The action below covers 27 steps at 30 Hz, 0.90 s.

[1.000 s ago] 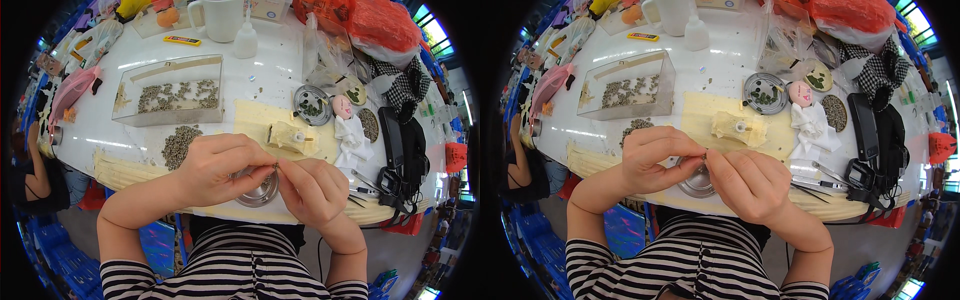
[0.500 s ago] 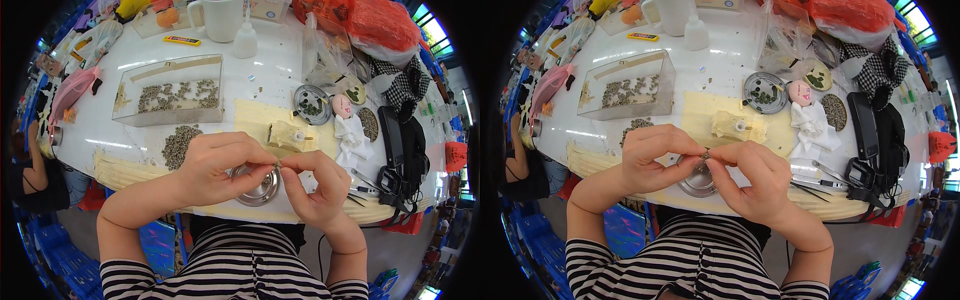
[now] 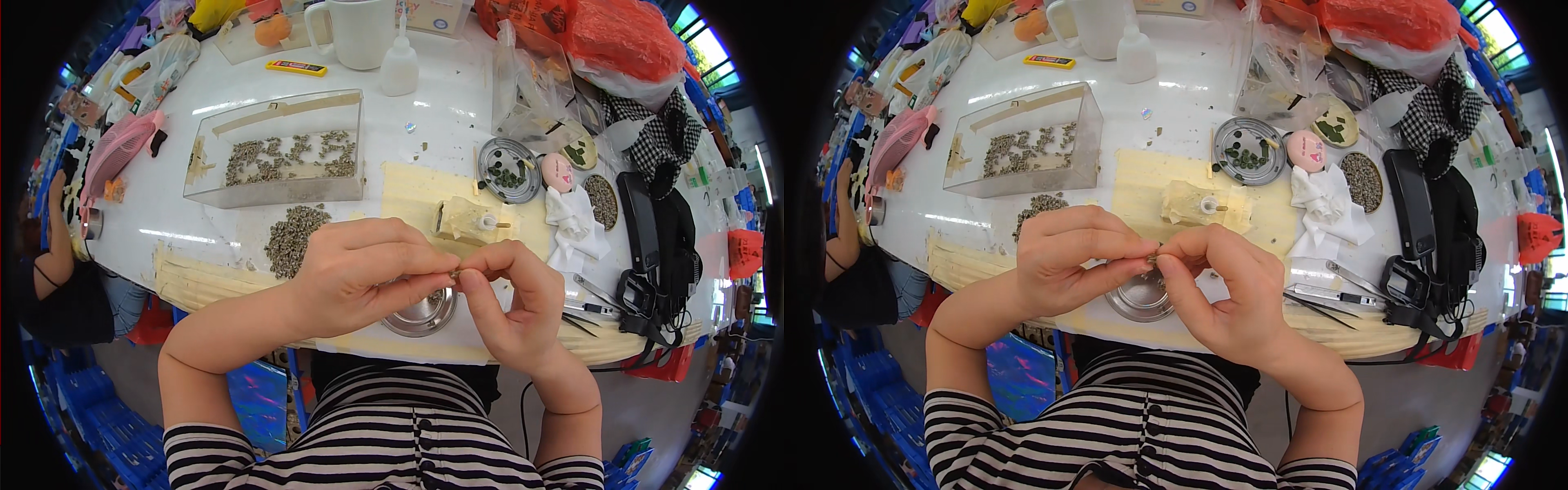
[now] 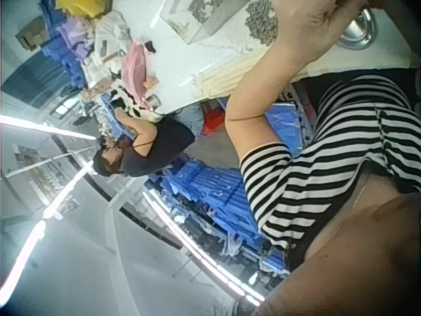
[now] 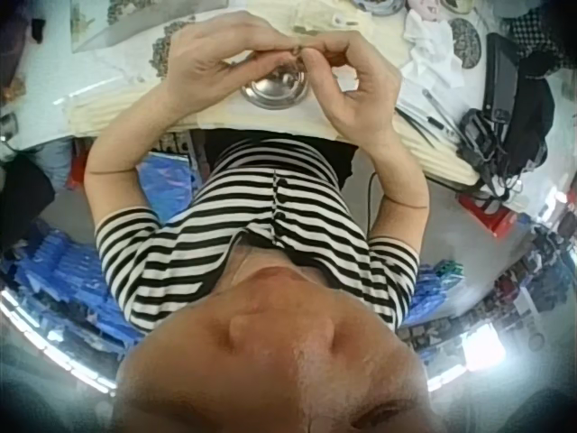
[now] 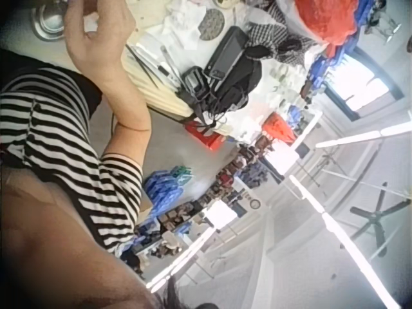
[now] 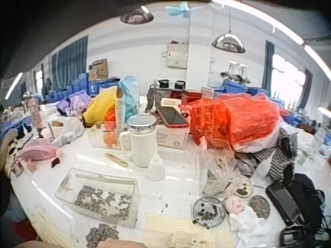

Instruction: The person assembles small electronic components by hand, inserting tiny pins into a circular connector and then pouring additional small parts from a plastic container onto the workspace.

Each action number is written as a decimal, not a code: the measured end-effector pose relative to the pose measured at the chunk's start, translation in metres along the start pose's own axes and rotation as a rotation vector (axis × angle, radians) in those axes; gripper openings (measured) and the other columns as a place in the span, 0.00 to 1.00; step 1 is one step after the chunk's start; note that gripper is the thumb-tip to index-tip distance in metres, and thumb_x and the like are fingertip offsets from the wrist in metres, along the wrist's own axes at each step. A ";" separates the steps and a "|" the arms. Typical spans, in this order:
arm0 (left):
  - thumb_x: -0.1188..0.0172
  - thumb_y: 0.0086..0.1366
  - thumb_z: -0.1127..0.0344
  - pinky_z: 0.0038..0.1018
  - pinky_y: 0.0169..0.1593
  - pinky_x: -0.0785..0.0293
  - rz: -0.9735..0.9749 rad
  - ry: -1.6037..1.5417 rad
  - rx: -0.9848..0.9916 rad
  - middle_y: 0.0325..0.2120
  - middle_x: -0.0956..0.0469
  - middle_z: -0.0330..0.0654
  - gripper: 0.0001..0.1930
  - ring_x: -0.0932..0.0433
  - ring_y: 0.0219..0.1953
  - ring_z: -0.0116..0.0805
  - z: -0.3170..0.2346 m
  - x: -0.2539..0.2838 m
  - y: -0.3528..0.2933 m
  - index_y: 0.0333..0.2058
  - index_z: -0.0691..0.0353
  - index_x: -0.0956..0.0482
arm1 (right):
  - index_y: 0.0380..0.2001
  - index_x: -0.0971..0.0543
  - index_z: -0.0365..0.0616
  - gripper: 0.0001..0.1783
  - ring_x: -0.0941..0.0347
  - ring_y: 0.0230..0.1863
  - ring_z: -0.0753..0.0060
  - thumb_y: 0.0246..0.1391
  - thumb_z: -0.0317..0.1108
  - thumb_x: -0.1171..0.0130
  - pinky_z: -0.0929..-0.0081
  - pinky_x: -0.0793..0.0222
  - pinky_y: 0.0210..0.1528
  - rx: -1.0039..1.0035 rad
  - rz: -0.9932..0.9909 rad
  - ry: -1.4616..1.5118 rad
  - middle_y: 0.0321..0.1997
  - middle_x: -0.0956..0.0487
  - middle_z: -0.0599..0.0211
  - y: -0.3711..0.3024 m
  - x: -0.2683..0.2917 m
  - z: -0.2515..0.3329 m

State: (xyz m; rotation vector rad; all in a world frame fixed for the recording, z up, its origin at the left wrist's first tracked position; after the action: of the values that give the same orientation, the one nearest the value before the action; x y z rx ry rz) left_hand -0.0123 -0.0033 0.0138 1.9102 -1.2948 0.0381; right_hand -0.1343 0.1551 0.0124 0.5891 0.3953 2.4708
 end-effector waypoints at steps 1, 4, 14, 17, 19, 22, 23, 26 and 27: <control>0.29 0.53 0.76 0.22 0.29 0.24 -0.001 0.005 -0.002 0.27 0.18 0.43 0.12 0.19 0.26 0.32 -0.001 0.000 0.000 0.38 0.65 0.15 | 0.32 0.22 0.35 0.04 0.24 0.26 0.79 0.53 0.21 0.37 0.81 0.28 0.30 -0.034 0.005 0.039 0.27 0.20 0.66 -0.001 -0.001 0.000; 0.29 0.53 0.76 0.22 0.29 0.23 -0.006 0.010 -0.025 0.27 0.18 0.43 0.12 0.18 0.27 0.32 0.000 -0.001 -0.001 0.38 0.65 0.15 | 0.33 0.22 0.34 0.03 0.25 0.27 0.81 0.56 0.22 0.39 0.82 0.28 0.32 -0.094 0.029 0.110 0.27 0.20 0.67 -0.001 0.000 -0.001; 0.29 0.52 0.77 0.22 0.28 0.23 -0.016 0.009 -0.019 0.27 0.17 0.44 0.12 0.18 0.27 0.32 0.000 0.000 -0.001 0.38 0.66 0.15 | 0.35 0.22 0.34 0.03 0.27 0.28 0.84 0.58 0.23 0.40 0.84 0.29 0.33 -0.215 0.081 0.256 0.29 0.20 0.68 -0.002 -0.001 0.001; 0.30 0.53 0.78 0.22 0.29 0.23 -0.016 0.049 -0.038 0.28 0.17 0.44 0.12 0.18 0.27 0.32 -0.001 0.000 -0.001 0.38 0.65 0.15 | 0.36 0.21 0.34 0.04 0.25 0.30 0.83 0.58 0.23 0.41 0.84 0.29 0.35 -0.222 0.080 0.272 0.30 0.19 0.67 -0.002 -0.001 0.002; 0.31 0.53 0.78 0.22 0.29 0.22 -0.021 0.059 -0.035 0.29 0.17 0.44 0.12 0.18 0.27 0.32 -0.001 0.000 -0.001 0.38 0.65 0.15 | 0.37 0.21 0.33 0.04 0.24 0.31 0.83 0.58 0.23 0.41 0.84 0.28 0.35 -0.241 0.082 0.278 0.30 0.18 0.67 -0.002 -0.001 0.002; 0.31 0.53 0.79 0.22 0.29 0.22 -0.017 0.104 -0.052 0.29 0.18 0.44 0.12 0.18 0.27 0.32 0.000 0.000 -0.001 0.38 0.65 0.16 | 0.37 0.21 0.33 0.05 0.23 0.32 0.82 0.59 0.23 0.41 0.84 0.27 0.37 -0.267 0.091 0.283 0.31 0.17 0.66 -0.001 0.000 0.002; 0.31 0.53 0.79 0.23 0.29 0.22 -0.023 0.114 -0.064 0.29 0.18 0.44 0.12 0.18 0.27 0.32 0.000 0.000 -0.001 0.38 0.65 0.16 | 0.38 0.21 0.33 0.05 0.22 0.32 0.82 0.59 0.23 0.41 0.84 0.27 0.37 -0.276 0.094 0.283 0.31 0.17 0.66 -0.002 0.001 0.002; 0.30 0.52 0.78 0.23 0.29 0.22 -0.035 0.146 -0.100 0.30 0.18 0.43 0.13 0.18 0.28 0.33 0.001 -0.001 -0.002 0.39 0.65 0.16 | 0.38 0.21 0.33 0.06 0.22 0.32 0.82 0.59 0.23 0.41 0.84 0.26 0.37 -0.290 0.108 0.290 0.31 0.17 0.66 -0.001 0.001 0.002; 0.30 0.52 0.78 0.23 0.29 0.22 -0.035 0.158 -0.111 0.30 0.18 0.43 0.14 0.18 0.28 0.33 0.000 -0.001 -0.002 0.39 0.65 0.16 | 0.38 0.21 0.33 0.06 0.21 0.32 0.82 0.59 0.23 0.41 0.84 0.26 0.37 -0.293 0.107 0.290 0.31 0.17 0.66 -0.001 0.001 0.002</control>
State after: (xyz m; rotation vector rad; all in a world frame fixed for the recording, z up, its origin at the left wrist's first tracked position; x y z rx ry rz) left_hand -0.0113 -0.0024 0.0128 1.7968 -1.1347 0.0954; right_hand -0.1334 0.1565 0.0142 0.1342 0.1074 2.6576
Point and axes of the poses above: each hand's wrist, its own y-axis towards the middle knuckle, its own x-axis out of the back of the hand, z = x × y, the point moved 1 cm from there along y, towards the middle knuckle
